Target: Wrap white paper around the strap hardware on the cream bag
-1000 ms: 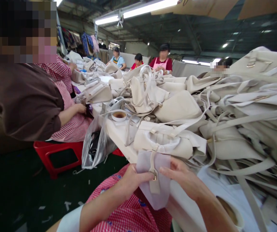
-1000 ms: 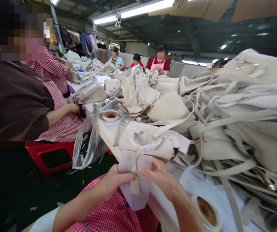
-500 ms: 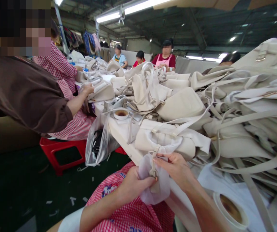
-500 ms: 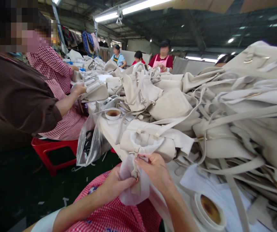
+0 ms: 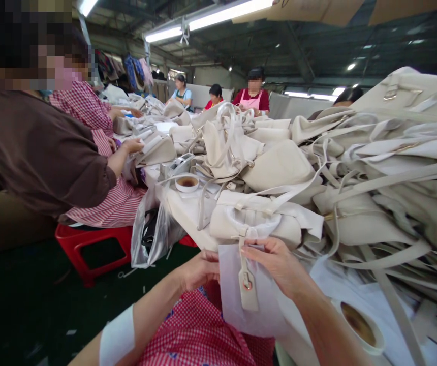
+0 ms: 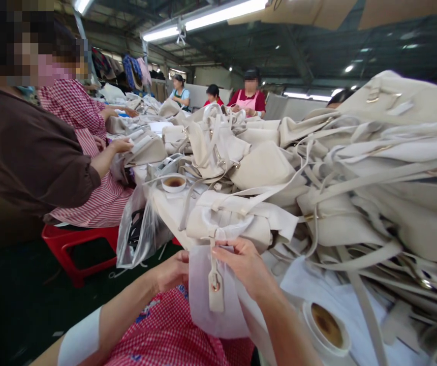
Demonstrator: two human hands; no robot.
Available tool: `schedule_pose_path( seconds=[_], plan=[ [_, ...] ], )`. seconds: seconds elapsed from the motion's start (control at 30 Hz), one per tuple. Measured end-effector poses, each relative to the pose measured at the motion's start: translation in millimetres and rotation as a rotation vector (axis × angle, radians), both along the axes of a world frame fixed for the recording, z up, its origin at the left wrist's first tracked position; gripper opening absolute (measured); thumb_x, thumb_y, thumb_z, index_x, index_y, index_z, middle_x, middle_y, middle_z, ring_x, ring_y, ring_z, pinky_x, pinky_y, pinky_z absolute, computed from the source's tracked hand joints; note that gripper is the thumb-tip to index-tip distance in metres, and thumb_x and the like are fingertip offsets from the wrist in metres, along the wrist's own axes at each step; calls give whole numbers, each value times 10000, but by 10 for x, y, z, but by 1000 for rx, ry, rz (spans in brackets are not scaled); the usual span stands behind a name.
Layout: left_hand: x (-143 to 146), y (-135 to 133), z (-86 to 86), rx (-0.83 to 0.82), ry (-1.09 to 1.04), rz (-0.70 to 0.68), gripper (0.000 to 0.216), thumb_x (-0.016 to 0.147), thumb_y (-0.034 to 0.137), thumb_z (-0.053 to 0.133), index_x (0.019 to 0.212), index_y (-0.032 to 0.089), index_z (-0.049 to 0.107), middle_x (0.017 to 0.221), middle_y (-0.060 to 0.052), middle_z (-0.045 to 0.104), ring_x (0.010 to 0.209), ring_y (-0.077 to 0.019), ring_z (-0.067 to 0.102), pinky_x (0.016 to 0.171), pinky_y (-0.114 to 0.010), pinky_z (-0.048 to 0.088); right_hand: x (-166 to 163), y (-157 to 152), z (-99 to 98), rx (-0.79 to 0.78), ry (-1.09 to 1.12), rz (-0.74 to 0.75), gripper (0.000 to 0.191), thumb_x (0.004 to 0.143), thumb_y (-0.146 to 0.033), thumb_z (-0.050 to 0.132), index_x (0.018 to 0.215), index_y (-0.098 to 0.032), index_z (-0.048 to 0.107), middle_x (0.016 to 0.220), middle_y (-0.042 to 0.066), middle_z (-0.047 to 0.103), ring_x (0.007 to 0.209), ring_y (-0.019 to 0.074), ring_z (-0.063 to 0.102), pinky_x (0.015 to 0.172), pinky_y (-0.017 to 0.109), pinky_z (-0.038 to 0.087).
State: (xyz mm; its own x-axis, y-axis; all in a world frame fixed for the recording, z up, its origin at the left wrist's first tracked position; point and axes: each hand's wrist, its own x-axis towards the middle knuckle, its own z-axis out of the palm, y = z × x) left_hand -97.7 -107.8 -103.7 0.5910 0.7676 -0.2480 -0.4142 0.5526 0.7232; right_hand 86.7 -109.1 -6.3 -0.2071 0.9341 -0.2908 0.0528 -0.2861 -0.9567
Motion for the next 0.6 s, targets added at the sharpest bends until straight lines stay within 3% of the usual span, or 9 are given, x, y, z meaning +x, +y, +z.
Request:
schedule_pose_path(
  seconds=[0.1, 0.2, 0.33, 0.43, 0.5, 0.6],
  plan=[
    [264, -79, 35, 34, -21, 37, 340, 559, 313, 889, 790, 93, 773, 733, -90, 728, 695, -184, 655, 762, -315, 512, -33, 23, -48, 24, -11, 6, 374, 551, -464, 855, 713, -147, 742, 638, 21, 659, 582, 138, 539, 551, 253, 414],
    [426, -141, 127, 67, -11, 130, 382, 564, 395, 891, 757, 92, 763, 667, -68, 694, 599, -141, 603, 664, -271, 473, -12, 19, -79, 56, -51, -9, 390, 553, -485, 856, 692, -146, 723, 629, 20, 646, 558, 140, 519, 523, 257, 410],
    [527, -139, 261, 79, -54, 269, 348, 597, 381, 875, 796, 124, 752, 676, -29, 683, 583, -115, 564, 631, -245, 438, 171, -165, -78, 184, -52, -38, 459, 734, -553, 751, 997, -176, 738, 945, 89, 732, 810, 220, 643, 733, 315, 513],
    [582, -123, 354, 64, -53, 323, 342, 576, 364, 877, 798, 145, 736, 674, -7, 676, 569, -105, 546, 603, -232, 429, 297, -456, -177, 160, 64, -29, 630, 704, -570, 783, 1214, -220, 660, 1125, 118, 711, 974, 279, 658, 833, 372, 528],
    [620, -118, 403, 55, -54, 313, 355, 563, 371, 876, 795, 148, 725, 682, -5, 674, 578, -107, 548, 607, -234, 437, 317, -671, -338, 50, 201, -110, 660, 645, -534, 841, 1194, -216, 659, 1061, 110, 726, 903, 275, 679, 785, 374, 547],
    [665, -100, 448, 64, -49, 313, 357, 555, 377, 869, 767, 145, 700, 680, -5, 670, 589, -108, 550, 619, -234, 442, 310, -944, -667, -108, 408, -316, 441, 660, -401, 871, 1013, -207, 692, 812, 29, 704, 597, 144, 620, 571, 257, 518]
  ],
)
